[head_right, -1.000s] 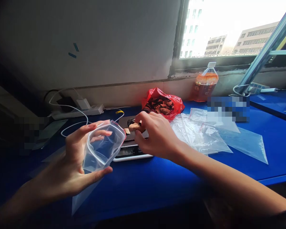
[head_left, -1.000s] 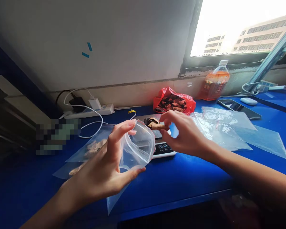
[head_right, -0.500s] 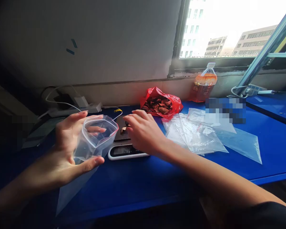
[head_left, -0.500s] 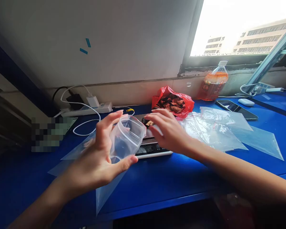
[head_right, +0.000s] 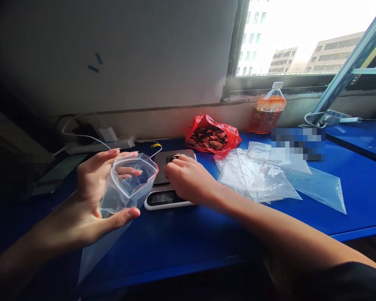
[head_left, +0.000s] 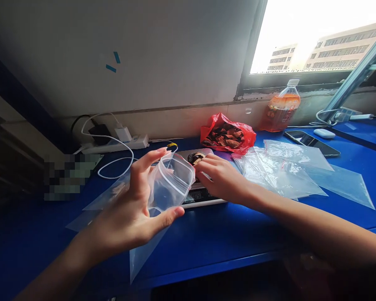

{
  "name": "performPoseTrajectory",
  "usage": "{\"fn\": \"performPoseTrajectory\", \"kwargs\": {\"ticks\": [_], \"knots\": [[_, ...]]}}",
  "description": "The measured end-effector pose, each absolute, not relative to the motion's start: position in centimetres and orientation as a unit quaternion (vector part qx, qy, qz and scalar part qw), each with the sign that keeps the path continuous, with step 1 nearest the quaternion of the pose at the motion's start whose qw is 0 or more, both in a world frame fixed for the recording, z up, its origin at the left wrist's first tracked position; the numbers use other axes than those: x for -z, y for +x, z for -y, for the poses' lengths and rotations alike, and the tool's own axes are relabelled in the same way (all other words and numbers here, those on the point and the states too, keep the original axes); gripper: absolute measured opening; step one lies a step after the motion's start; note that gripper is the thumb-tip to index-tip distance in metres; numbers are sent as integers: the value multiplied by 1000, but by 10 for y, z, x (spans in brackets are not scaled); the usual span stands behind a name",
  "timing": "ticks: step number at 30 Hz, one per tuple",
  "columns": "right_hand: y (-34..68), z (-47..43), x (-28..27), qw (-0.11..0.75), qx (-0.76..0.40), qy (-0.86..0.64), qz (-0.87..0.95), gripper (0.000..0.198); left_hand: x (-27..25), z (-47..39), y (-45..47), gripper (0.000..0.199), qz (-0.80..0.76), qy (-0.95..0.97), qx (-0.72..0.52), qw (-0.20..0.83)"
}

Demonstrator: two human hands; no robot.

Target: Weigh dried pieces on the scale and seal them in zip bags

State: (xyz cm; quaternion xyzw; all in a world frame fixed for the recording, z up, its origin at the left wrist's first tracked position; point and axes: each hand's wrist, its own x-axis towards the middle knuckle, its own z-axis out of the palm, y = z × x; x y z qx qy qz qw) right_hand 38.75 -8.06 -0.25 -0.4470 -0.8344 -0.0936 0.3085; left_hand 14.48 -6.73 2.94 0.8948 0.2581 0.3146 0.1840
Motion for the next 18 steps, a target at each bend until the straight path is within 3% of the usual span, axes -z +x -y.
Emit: {"fn": "performPoseTrajectory", "kwargs": {"ticks": [8, 10, 14, 18], "knots": [[387, 106, -29, 560, -15, -445, 699, 13, -24, 69, 150, 95, -241, 914, -281, 167], [380, 118, -38, 563, -49, -426, 706, 11, -23, 71, 154, 91, -224, 922, -272, 159], [378, 123, -43, 487, -172, -401, 756, 14, -22, 73, 158, 85, -204, 929, -267, 152], [400, 94, -33, 497, -111, -474, 719, 22, -21, 70, 154, 88, -234, 916, -268, 188]]}}
